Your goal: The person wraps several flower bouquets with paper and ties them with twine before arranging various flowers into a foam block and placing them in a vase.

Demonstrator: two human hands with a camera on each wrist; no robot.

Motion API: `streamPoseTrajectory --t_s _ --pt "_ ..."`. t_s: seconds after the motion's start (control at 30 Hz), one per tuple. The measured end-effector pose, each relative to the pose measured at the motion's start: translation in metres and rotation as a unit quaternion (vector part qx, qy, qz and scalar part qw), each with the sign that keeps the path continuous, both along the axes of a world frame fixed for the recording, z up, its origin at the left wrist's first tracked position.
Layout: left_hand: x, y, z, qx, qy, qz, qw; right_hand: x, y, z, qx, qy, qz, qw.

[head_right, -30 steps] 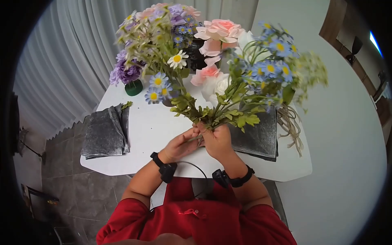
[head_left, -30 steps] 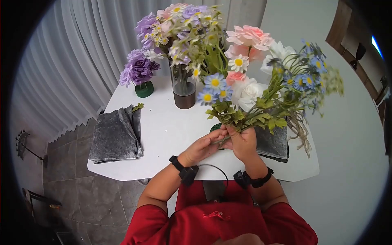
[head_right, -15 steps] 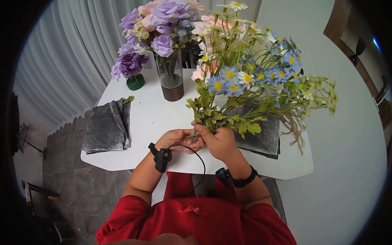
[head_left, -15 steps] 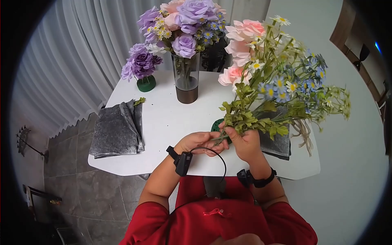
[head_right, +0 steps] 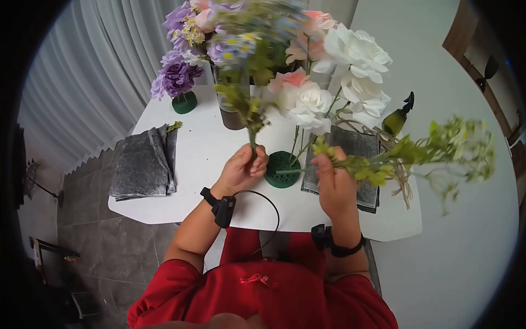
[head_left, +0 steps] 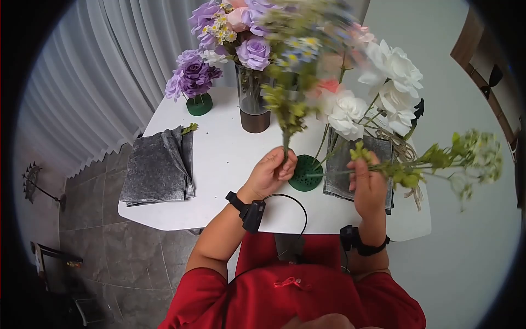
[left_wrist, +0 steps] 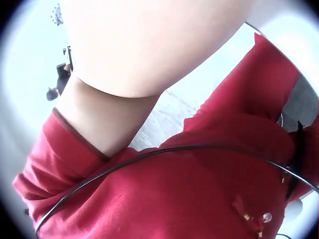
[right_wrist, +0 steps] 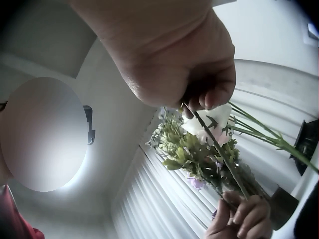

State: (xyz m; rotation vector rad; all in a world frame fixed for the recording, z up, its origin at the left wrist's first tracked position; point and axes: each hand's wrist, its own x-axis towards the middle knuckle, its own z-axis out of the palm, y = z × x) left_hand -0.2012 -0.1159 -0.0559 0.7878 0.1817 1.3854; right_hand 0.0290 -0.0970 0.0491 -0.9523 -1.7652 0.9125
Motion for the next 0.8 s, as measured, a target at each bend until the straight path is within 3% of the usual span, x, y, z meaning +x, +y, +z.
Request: streamPoseTrajectory --t_s 0.07,0.1,0.17,0.3,0.4,0.47,0.53,0.57,0.67,0.7,0.8 --pt "-0.002 0.002 0.002 0.044 -0.042 0.069 0.996 -0.002 -0.001 0.000 0.002 -0.057 0.027 0.998" --pt "-0.006 0.003 0.003 0.059 -0.040 0.093 0.993 -0.005 -0.002 -0.003 0.086 -0.114 0.065 0.988" --pt "-0.012 0.006 0.001 0.064 -0.014 0.128 0.990 -0.012 0.001 -0.013 0.043 -0.172 0.073 0.981" --pt "-0.013 0.006 0.002 0.041 0.008 0.207 0.978 -0.019 0.001 -0.012 0.075 -0.067 0.069 0.993" --pt "-0.013 0.006 0.002 0.018 0.000 0.243 0.970 -0.023 0.004 -0.007 0.091 -0.107 -0.001 0.990" --pt "-0.011 0.007 0.001 0.008 -0.006 0.260 0.966 -0.025 0.010 -0.015 0.153 -0.117 0.017 0.981" --pt "-0.010 0.006 -0.001 0.012 0.060 0.341 0.938 -0.031 0.017 -0.027 0.232 -0.204 0.009 0.951" --pt "-0.009 0.006 -0.003 0.011 0.060 0.341 0.938 -0.033 0.023 -0.040 0.262 -0.243 -0.024 0.933" --pt "-0.004 0.005 -0.005 0.027 0.145 0.413 0.899 -0.040 0.032 -0.052 0.318 -0.267 -0.047 0.908" --pt "-0.001 0.004 -0.005 0.033 0.173 0.434 0.883 -0.042 0.031 -0.052 0.283 -0.224 -0.037 0.932" --pt "0.003 0.004 -0.007 0.043 0.203 0.460 0.863 -0.044 0.030 -0.042 0.234 -0.235 -0.017 0.943"
